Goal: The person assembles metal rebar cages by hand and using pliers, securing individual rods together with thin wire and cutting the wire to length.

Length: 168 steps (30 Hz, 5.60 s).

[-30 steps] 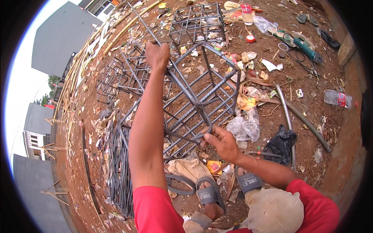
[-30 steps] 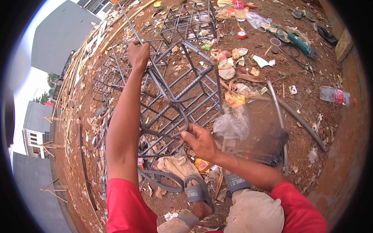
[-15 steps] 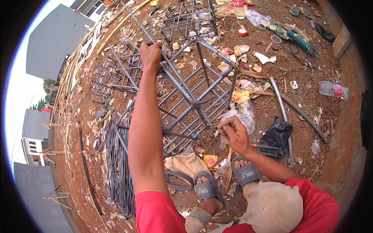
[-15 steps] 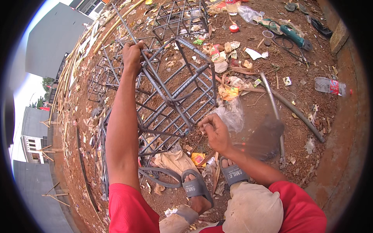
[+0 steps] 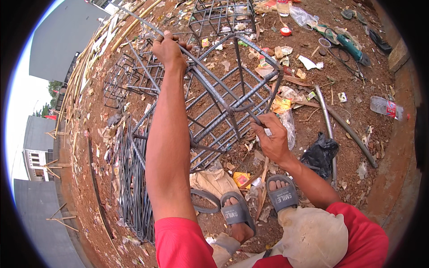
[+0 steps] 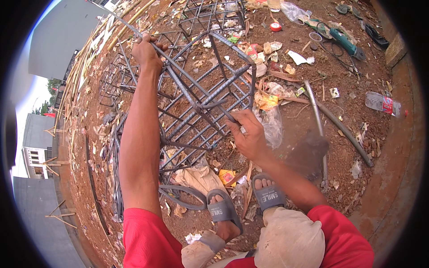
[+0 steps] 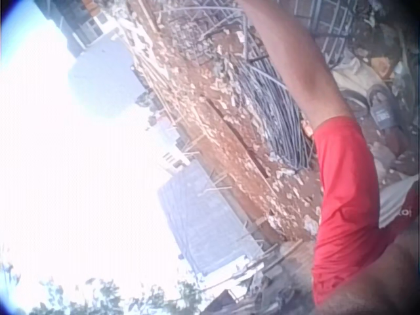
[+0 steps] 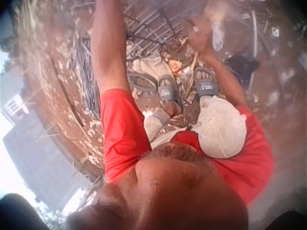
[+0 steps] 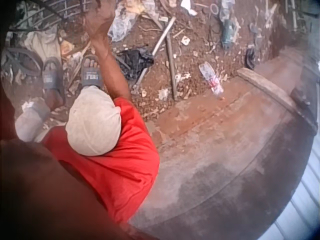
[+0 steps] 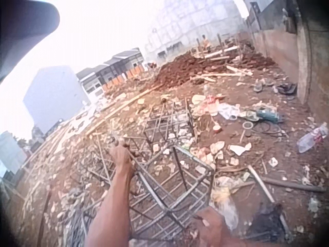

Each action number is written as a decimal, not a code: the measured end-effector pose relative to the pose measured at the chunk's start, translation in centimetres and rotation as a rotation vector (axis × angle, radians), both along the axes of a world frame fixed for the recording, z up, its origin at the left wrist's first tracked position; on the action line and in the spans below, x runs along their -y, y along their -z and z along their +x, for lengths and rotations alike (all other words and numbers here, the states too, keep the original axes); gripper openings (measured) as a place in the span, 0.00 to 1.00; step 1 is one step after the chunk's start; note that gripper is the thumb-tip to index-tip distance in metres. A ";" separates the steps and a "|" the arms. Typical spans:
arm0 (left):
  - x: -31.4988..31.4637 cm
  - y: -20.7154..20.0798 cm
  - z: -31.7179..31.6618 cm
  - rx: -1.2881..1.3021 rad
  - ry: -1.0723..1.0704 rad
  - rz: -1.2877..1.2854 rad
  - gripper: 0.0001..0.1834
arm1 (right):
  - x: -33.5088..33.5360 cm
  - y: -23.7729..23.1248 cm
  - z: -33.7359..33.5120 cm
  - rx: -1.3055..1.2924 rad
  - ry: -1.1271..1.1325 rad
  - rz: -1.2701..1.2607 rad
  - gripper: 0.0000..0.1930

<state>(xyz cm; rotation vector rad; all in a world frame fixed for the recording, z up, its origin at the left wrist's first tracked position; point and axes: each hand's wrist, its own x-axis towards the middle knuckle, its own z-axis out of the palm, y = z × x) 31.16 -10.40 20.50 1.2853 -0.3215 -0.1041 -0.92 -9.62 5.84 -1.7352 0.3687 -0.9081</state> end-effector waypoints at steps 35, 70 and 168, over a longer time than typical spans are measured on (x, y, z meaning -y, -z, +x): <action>0.3 0.3 1.1 -0.167 -0.143 0.536 0.50 | -0.7 0.8 3.8 0.153 -0.161 -0.189 0.13; -6.7 0.0 -23.2 0.442 -0.134 0.360 0.17 | 7.7 -3.5 -12.1 -0.152 -0.282 0.648 0.32; -1.4 -1.4 -11.3 0.243 -0.215 0.543 0.46 | -5.8 -26.6 -13.1 -0.690 -1.087 -0.940 0.18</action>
